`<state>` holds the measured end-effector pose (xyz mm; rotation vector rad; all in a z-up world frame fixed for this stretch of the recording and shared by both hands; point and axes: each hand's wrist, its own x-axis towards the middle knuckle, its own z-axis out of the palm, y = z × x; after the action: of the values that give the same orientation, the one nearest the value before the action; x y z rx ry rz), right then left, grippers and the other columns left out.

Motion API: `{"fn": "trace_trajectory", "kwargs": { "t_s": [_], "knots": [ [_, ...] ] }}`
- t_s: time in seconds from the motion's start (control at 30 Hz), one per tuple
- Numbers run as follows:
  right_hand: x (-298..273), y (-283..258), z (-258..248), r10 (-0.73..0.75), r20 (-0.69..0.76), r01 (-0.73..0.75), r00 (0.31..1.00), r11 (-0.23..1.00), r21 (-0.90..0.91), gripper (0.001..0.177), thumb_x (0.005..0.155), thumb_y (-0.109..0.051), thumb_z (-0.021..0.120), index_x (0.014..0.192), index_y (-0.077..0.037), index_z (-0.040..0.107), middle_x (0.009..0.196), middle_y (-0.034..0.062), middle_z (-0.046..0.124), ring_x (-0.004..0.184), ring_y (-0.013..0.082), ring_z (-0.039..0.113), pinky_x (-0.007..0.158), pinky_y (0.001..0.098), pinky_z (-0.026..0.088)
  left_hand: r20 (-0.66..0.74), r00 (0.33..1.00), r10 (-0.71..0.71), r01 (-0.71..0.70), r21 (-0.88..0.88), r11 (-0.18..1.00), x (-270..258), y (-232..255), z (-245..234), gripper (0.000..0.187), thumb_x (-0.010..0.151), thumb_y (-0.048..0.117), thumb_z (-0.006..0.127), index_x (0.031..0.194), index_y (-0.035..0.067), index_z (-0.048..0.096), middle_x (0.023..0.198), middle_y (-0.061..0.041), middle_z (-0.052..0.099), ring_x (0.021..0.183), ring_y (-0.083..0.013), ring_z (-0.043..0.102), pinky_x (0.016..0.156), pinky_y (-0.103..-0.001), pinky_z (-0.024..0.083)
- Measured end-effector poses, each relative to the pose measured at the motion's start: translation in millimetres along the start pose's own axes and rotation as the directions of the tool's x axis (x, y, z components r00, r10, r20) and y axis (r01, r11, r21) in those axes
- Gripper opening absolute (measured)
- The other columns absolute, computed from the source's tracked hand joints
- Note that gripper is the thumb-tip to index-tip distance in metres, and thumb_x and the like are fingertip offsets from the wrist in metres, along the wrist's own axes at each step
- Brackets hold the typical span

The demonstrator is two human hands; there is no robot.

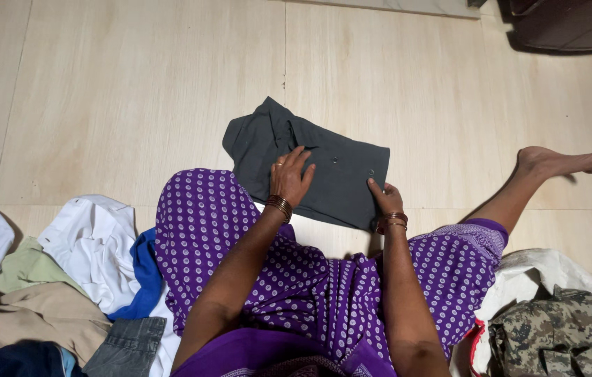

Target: The person sits on the floor and folds several shirts one by one. They smooth out a dark gray shirt, fold it into a compact rectangle, and place it aside. They repeat the process with a blue t-shirt and a gray button-up shirt, stacking the folded items.

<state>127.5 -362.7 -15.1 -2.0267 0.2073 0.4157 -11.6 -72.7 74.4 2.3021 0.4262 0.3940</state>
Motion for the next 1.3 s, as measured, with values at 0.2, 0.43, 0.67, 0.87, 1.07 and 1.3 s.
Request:
{"fn": "trace_trajectory", "kwargs": {
  "t_s": [0.2, 0.43, 0.67, 0.87, 1.07, 1.3],
  "knots": [
    [4.4, -14.2, -17.3, 0.054, 0.151, -0.084, 0.987, 0.976, 0.199, 0.040, 0.077, -0.028, 0.085, 0.104, 0.001, 0.074, 0.094, 0.0124, 0.077, 0.079, 0.0193, 0.072, 0.073, 0.0314, 0.059, 0.187, 0.972, 0.143, -0.170, 0.141, 0.975, 0.2, 10.5, 38.5, 0.061, 0.102, 0.049, 0.049, 0.149, 0.011, 0.051, 0.163, -0.010, 0.037, 0.146, -0.0305, 0.036, 0.118, -0.051, 0.029],
    [-37.4, -92.1, -82.4, -0.253, -0.084, 0.245, 0.964, 0.965, -0.090, 0.032, 0.083, -0.025, 0.081, 0.103, -0.001, 0.074, 0.090, 0.0103, 0.077, 0.075, 0.0180, 0.070, 0.069, 0.0326, 0.056, 0.431, 0.901, 0.045, -0.024, -0.055, 0.998, 3.5, -5.3, 126.0, 0.079, 0.100, 0.065, 0.026, 0.158, 0.012, 0.031, 0.166, -0.011, 0.027, 0.154, -0.0263, 0.020, 0.123, -0.047, 0.015],
    [-102.9, -193.7, -11.3, -0.524, -0.136, 0.398, 0.841, 0.769, -0.501, 0.037, 0.087, -0.035, 0.078, 0.101, -0.002, 0.074, 0.075, 0.0160, 0.069, 0.066, 0.0305, 0.067, 0.063, 0.0418, 0.052, 0.565, 0.821, -0.088, 0.520, -0.674, 0.524, 43.5, -19.6, 118.5, 0.097, 0.093, 0.080, 0.025, 0.157, 0.009, 0.037, 0.164, -0.014, 0.038, 0.152, -0.0298, 0.034, 0.124, -0.048, 0.022],
    [-116.4, -190.9, 74.8, -0.587, 0.179, 0.607, 0.790, 0.789, -0.091, 0.040, 0.094, -0.037, 0.073, 0.121, -0.008, 0.071, 0.100, 0.0087, 0.077, 0.090, 0.0198, 0.077, 0.077, 0.0323, 0.059, 0.529, 0.774, -0.349, 0.609, -0.772, 0.180, 48.8, -92.9, -14.0, 0.099, 0.089, 0.080, 0.035, 0.155, 0.007, 0.039, 0.155, -0.018, 0.049, 0.138, -0.0336, 0.050, 0.112, -0.050, 0.042],
    [-41.1, -92.5, 63.1, -0.567, -0.068, 0.483, 0.821, 0.753, -0.447, 0.068, 0.085, -0.041, 0.085, 0.133, 0.002, 0.063, 0.127, 0.0264, 0.065, 0.112, 0.0354, 0.065, 0.087, 0.0401, 0.054, 0.184, 0.811, -0.555, 0.554, -0.546, 0.628, 39.7, -132.3, -7.7, 0.067, 0.094, 0.051, 0.060, 0.141, 0.003, 0.057, 0.139, -0.016, 0.066, 0.130, -0.0291, 0.061, 0.108, -0.041, 0.048],
    [-17.3, -43.1, 65.1, 0.082, 0.269, -0.108, 0.960, 0.991, 0.083, 0.081, 0.074, -0.046, 0.088, 0.129, 0.006, 0.059, 0.122, 0.0263, 0.071, 0.110, 0.0314, 0.072, 0.090, 0.0354, 0.059, 0.231, 0.911, -0.343, 0.406, -0.349, 0.845, 27.1, -136.0, 57.3, 0.064, 0.085, 0.030, 0.072, 0.143, 0.007, 0.054, 0.143, -0.016, 0.061, 0.128, -0.0256, 0.062, 0.106, -0.034, 0.049]
  ]
}}
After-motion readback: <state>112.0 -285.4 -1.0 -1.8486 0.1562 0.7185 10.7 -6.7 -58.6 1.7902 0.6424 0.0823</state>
